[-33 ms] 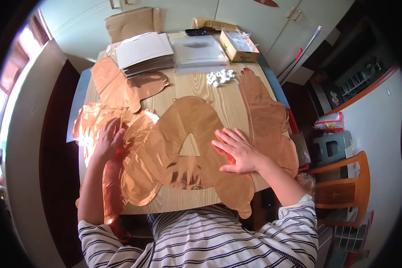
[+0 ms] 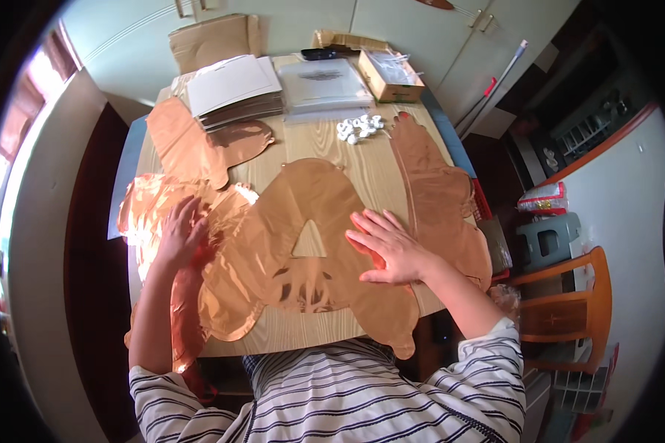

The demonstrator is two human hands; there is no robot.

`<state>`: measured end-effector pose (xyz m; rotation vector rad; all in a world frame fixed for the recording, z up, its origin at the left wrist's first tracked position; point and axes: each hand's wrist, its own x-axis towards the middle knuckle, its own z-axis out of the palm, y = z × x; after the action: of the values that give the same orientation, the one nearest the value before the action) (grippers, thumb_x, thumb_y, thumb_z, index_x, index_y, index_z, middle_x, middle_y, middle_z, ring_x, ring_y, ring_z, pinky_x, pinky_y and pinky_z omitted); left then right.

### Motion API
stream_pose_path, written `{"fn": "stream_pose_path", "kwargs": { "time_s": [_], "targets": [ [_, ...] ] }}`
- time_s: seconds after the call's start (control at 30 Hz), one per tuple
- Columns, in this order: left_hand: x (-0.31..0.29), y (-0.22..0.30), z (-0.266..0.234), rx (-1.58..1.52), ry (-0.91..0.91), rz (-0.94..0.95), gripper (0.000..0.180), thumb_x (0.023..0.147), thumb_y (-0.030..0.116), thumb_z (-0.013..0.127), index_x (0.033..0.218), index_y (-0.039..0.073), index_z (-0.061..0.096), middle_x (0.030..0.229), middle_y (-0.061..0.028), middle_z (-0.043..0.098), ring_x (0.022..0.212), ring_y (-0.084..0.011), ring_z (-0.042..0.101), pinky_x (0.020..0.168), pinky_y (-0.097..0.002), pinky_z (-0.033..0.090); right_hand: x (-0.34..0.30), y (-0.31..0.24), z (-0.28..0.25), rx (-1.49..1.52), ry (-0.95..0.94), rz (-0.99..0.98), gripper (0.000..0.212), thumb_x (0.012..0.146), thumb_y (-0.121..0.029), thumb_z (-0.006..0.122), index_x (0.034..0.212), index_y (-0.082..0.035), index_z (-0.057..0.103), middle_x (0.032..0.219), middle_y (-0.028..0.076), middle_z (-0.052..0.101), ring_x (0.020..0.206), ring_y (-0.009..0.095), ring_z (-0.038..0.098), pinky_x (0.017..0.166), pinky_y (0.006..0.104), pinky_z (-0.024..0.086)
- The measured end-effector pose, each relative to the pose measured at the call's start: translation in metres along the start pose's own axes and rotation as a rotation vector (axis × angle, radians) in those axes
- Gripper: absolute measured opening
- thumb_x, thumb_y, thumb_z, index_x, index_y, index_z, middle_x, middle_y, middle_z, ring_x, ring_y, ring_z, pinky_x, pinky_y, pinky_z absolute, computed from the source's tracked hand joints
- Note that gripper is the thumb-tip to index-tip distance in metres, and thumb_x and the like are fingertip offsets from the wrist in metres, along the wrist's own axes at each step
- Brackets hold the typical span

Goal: Folding foil decorations and placing them into clear plastic bags with cardboard headers.

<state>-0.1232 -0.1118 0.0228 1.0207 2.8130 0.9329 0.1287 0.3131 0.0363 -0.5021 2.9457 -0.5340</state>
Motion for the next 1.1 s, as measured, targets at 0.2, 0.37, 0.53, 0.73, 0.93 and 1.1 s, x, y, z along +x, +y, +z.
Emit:
{"fn": "stream_pose_path", "kwargs": {
  "time_s": [0.2, 0.37, 0.53, 0.73, 0.93, 1.1],
  "targets": [
    [0.005, 0.075, 0.046, 0.082, -0.168, 0.323, 0.069, 0.087, 0.039, 0.07, 0.144, 0.006, 0.052, 0.153, -0.0216, 0.043, 0.145, -0.0432, 0.035, 0.119, -0.0554, 0.029, 0.012, 0.019, -0.001, 0.122, 0.087, -0.016, 0.088, 0.082, -0.056, 0.074, 0.154, -0.014, 0.044, 0.164, 0.019, 0.029, 0.154, 0.036, 0.021, 0.125, 0.0551, 0.011],
    [-0.003, 0.099, 0.069, 0.167, -0.187, 0.398, 0.071, 0.085, 0.041, 0.072, 0.143, 0.005, 0.052, 0.151, -0.0215, 0.044, 0.144, -0.0444, 0.035, 0.12, -0.0589, 0.023, 0.025, 0.116, -0.024, 0.29, 0.857, 0.379, 0.019, 0.089, -0.024, 0.073, 0.089, -0.005, 0.07, 0.089, 0.012, 0.068, 0.085, 0.028, 0.069, 0.074, 0.0415, 0.055],
    [-0.002, 0.135, 0.067, 0.195, -0.224, 0.32, 0.074, 0.081, 0.04, 0.076, 0.142, 0.006, 0.051, 0.148, -0.0208, 0.045, 0.144, -0.0436, 0.034, 0.121, -0.058, 0.021, 0.034, 0.193, -0.028, -0.177, 0.729, 0.857, 0.035, 0.082, -0.041, 0.08, 0.087, -0.008, 0.069, 0.104, 0.015, 0.066, 0.095, 0.034, 0.068, 0.088, 0.0487, 0.052],
    [0.031, 0.151, 0.08, 0.042, -0.148, 0.46, 0.06, 0.082, 0.032, 0.077, 0.133, 0.007, 0.059, 0.142, -0.0209, 0.049, 0.14, -0.0451, 0.039, 0.117, -0.0569, 0.029, 0.046, 0.2, -0.033, 0.068, 0.629, 0.967, 0.042, 0.076, -0.045, 0.085, 0.086, -0.008, 0.068, 0.096, 0.015, 0.067, 0.095, 0.03, 0.065, 0.085, 0.0423, 0.053],
    [0.102, 0.208, 0.126, -0.127, -0.182, 0.598, 0.046, 0.085, 0.022, 0.076, 0.126, 0.006, 0.063, 0.14, -0.0206, 0.053, 0.133, -0.0416, 0.048, 0.112, -0.0505, 0.04, 0.045, 0.19, -0.036, -0.047, 0.667, 0.937, 0.032, 0.082, -0.04, 0.081, 0.084, -0.009, 0.072, 0.09, 0.012, 0.071, 0.09, 0.029, 0.068, 0.081, 0.0404, 0.053],
    [0.153, 0.246, 0.188, -0.179, -0.213, 0.63, 0.039, 0.088, 0.023, 0.073, 0.123, 0.005, 0.065, 0.133, -0.0184, 0.059, 0.127, -0.0365, 0.055, 0.111, -0.0485, 0.04, 0.048, 0.194, -0.036, 0.072, 0.737, 0.961, 0.021, 0.086, -0.032, 0.074, 0.082, -0.012, 0.074, 0.088, 0.01, 0.075, 0.084, 0.03, 0.071, 0.076, 0.0441, 0.054]
  ]
}}
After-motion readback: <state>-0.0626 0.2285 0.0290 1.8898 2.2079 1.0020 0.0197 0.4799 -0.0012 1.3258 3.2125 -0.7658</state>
